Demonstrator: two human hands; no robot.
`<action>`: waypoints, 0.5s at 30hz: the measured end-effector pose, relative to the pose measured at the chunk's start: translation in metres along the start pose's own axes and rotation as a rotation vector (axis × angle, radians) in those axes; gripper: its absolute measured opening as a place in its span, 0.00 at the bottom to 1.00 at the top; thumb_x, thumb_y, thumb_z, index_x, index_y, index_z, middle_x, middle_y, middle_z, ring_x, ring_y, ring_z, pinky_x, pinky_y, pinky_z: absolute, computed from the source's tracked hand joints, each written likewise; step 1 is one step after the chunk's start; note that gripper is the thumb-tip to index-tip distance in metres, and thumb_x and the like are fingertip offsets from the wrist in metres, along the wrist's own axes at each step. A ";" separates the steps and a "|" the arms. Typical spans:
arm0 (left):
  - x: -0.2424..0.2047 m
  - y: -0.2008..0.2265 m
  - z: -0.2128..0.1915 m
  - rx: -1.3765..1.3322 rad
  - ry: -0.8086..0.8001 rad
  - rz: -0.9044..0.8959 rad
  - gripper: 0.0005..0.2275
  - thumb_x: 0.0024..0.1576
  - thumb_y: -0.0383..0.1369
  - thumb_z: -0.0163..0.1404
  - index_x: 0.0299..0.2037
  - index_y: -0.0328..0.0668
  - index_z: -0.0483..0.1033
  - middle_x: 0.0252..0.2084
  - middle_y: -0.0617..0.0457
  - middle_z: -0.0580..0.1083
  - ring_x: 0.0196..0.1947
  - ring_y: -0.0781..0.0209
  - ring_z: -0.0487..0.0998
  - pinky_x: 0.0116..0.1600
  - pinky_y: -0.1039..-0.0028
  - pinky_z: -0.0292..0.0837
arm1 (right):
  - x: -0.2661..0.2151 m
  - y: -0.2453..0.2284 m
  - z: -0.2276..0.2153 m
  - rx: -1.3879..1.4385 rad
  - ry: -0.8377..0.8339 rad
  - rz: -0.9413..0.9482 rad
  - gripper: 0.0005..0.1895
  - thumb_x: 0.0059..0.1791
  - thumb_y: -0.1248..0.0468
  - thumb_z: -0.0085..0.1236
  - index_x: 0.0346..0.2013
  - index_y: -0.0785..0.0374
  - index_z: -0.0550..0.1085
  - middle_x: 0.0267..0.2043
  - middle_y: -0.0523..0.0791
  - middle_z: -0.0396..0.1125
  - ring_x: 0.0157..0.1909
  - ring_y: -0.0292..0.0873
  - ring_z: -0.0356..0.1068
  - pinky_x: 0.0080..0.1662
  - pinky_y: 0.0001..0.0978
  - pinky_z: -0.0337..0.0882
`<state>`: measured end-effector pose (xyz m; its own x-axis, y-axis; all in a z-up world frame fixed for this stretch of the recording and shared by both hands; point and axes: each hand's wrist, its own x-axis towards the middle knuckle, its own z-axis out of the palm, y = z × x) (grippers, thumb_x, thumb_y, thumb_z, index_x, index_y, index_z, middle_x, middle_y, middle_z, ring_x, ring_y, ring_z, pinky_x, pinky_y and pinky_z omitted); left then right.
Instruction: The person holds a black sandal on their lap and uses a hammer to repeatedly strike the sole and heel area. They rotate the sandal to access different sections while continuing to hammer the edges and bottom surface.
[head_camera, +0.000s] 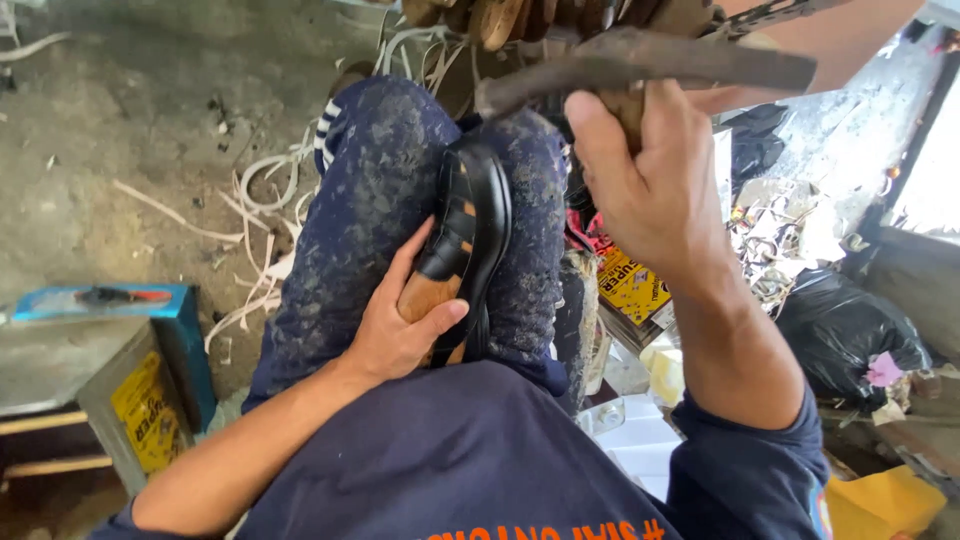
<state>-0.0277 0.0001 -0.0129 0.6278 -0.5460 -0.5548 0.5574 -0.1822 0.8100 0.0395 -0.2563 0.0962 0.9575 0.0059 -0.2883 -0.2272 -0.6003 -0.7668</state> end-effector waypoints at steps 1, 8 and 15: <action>-0.001 0.002 0.001 0.013 0.009 -0.016 0.40 0.52 0.48 0.56 0.74 0.51 0.52 0.70 0.52 0.68 0.67 0.57 0.71 0.69 0.64 0.64 | 0.005 -0.002 -0.001 -0.134 -0.084 0.064 0.14 0.62 0.58 0.42 0.48 0.67 0.69 0.22 0.39 0.52 0.21 0.37 0.51 0.23 0.32 0.50; 0.001 0.006 -0.001 0.023 -0.002 -0.021 0.40 0.52 0.48 0.56 0.75 0.51 0.51 0.72 0.51 0.65 0.70 0.55 0.68 0.71 0.62 0.62 | 0.022 0.008 -0.003 -0.152 0.015 0.047 0.16 0.63 0.60 0.46 0.32 0.61 0.62 0.23 0.41 0.52 0.25 0.37 0.51 0.28 0.38 0.51; -0.005 -0.004 0.001 0.026 0.026 -0.044 0.40 0.52 0.48 0.57 0.74 0.52 0.53 0.71 0.52 0.67 0.67 0.59 0.70 0.68 0.67 0.64 | -0.026 0.015 0.016 -0.057 0.137 -0.091 0.09 0.64 0.65 0.39 0.43 0.65 0.65 0.21 0.39 0.56 0.18 0.34 0.53 0.20 0.26 0.54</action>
<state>-0.0337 0.0029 -0.0125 0.6172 -0.5154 -0.5945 0.5708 -0.2268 0.7892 0.0086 -0.2527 0.0836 0.9899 -0.0443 -0.1350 -0.1314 -0.6463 -0.7517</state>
